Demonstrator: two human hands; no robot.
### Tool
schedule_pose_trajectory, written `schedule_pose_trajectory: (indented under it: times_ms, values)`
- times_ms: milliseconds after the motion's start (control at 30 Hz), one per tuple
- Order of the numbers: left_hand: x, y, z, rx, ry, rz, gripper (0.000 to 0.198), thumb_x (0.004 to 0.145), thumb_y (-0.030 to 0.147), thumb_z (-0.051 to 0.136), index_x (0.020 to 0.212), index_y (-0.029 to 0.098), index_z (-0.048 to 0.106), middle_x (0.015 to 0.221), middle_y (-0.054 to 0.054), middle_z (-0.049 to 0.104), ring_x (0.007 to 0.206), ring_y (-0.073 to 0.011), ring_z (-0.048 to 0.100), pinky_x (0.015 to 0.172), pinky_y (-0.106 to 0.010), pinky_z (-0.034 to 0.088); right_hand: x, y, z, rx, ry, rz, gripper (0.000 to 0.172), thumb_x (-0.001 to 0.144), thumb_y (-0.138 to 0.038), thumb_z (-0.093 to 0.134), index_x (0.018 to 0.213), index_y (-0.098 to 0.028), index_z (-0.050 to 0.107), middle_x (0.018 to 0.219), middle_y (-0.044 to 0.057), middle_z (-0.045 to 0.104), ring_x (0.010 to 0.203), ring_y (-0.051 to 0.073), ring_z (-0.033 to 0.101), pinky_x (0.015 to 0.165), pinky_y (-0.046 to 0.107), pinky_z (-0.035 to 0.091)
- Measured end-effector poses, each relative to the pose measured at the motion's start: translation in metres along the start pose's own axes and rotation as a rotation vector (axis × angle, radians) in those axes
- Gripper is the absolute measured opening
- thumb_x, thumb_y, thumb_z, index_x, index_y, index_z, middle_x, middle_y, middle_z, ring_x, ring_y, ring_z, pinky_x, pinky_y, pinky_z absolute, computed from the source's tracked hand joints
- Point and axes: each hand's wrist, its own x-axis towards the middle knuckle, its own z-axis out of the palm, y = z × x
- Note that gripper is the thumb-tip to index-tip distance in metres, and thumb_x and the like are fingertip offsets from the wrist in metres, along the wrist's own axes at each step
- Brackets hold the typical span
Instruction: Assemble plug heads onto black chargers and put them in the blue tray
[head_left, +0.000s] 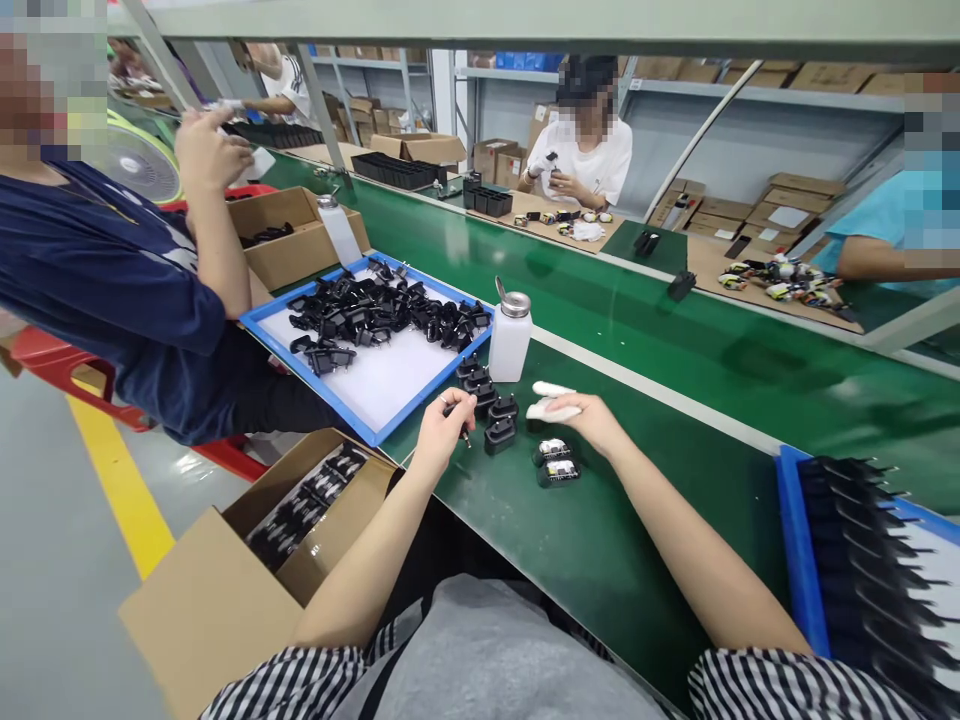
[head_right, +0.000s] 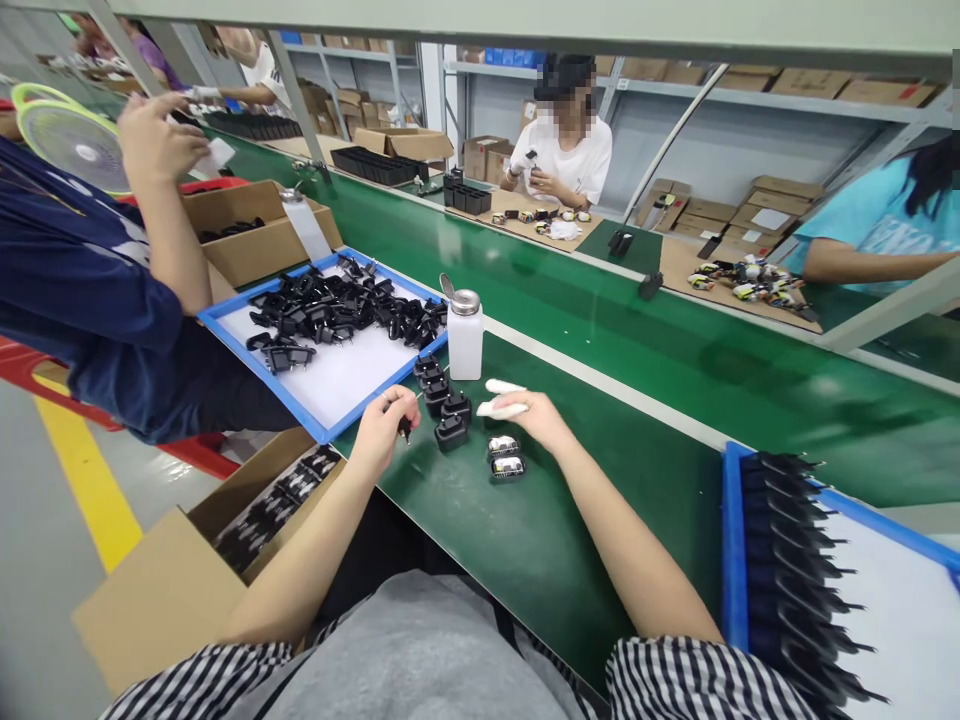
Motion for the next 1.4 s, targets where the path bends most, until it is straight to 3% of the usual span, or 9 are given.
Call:
schedule_pose_trajectory:
  times_ms: [67,167,300,433,633,800,867,967,1400]
  values:
    - [0.0,0.006,0.003,-0.118,-0.028,-0.051,0.016,0.065,0.031,0.048,0.065,0.017,0.041,0.05,0.006,0.043,0.043,-0.0065,0.044,0.037,-0.017,0.033,0.002,-0.004,-0.017,0.073,0.046,0.084,0.025,0.057,-0.034,0.057,0.074,-0.016,0.06,0.088,0.007,0.06,0.086,0.024,0.052,0.075,0.038,0.04]
    - [0.002,0.02,0.011,-0.244,-0.094,-0.164,0.016,0.066,0.025,0.046,0.078,0.017,0.041,0.058,0.004,0.047,0.046,-0.0085,0.049,0.035,-0.017,0.034,0.001,-0.012,-0.043,-0.208,0.174,0.214,0.045,0.054,-0.034,0.059,0.094,-0.014,0.054,0.094,0.011,0.056,0.089,0.028,0.049,0.073,0.042,0.04]
    - [0.008,0.038,0.036,-0.162,-0.3,-0.359,0.018,0.071,0.016,0.041,0.089,0.014,0.04,0.068,-0.002,0.054,0.05,-0.0094,0.053,0.037,-0.017,0.039,-0.01,-0.034,-0.047,-0.515,0.179,0.073,0.065,0.056,-0.029,0.058,0.116,-0.02,0.035,0.114,0.01,0.041,0.093,0.024,0.045,0.074,0.038,0.04]
    - [0.021,0.041,0.07,0.0,-0.506,-0.442,0.018,0.076,0.017,0.037,0.093,0.013,0.04,0.074,-0.005,0.056,0.049,-0.0093,0.054,0.037,-0.017,0.04,-0.019,-0.061,-0.026,-0.391,-0.102,-0.137,0.051,0.06,-0.032,0.057,0.109,-0.026,0.044,0.1,0.004,0.049,0.075,0.016,0.05,0.063,0.03,0.044]
    - [0.04,0.034,0.094,0.156,-0.648,-0.434,0.028,0.08,0.022,0.023,0.093,0.009,0.045,0.079,-0.009,0.058,0.061,-0.0116,0.058,0.048,-0.017,0.044,-0.01,-0.06,-0.019,-0.131,0.151,-0.129,0.02,0.053,-0.03,0.062,0.07,-0.019,0.059,0.066,0.0,0.055,0.053,0.01,0.049,0.051,0.024,0.042]
    - [0.039,0.032,0.092,1.148,-0.456,-0.028,0.033,0.078,0.021,0.031,0.109,0.01,0.037,0.107,-0.014,0.048,0.091,-0.0194,0.051,0.072,-0.027,0.043,0.001,-0.042,-0.032,0.296,0.269,0.101,0.025,0.054,-0.039,0.062,0.06,-0.017,0.051,0.038,-0.006,0.044,0.033,0.005,0.038,0.033,0.017,0.031]
    - [0.036,0.027,0.095,1.468,-0.551,0.058,0.029,0.068,0.015,0.046,0.096,0.009,0.049,0.1,-0.014,0.053,0.092,-0.0238,0.05,0.074,-0.031,0.041,0.003,-0.035,-0.037,0.403,0.249,0.188,0.028,0.049,-0.039,0.064,0.057,-0.017,0.049,0.039,-0.006,0.043,0.034,0.005,0.039,0.032,0.015,0.03]
    - [0.034,0.017,0.104,1.552,-0.651,0.012,0.018,0.061,0.008,0.052,0.078,0.008,0.057,0.085,-0.015,0.058,0.083,-0.0264,0.054,0.068,-0.033,0.044,0.003,-0.027,-0.043,0.426,0.214,0.241,0.028,0.045,-0.034,0.067,0.059,-0.016,0.051,0.045,-0.004,0.047,0.042,0.006,0.045,0.038,0.016,0.036]
    - [0.049,0.008,0.107,1.525,-0.594,0.02,0.04,0.058,0.022,0.061,0.096,0.014,0.049,0.09,-0.007,0.058,0.084,-0.0191,0.054,0.069,-0.024,0.043,0.001,-0.018,-0.031,-0.765,0.023,-0.084,0.02,0.065,-0.015,0.05,0.082,-0.019,0.06,0.068,0.002,0.054,0.061,0.013,0.048,0.059,0.026,0.04]
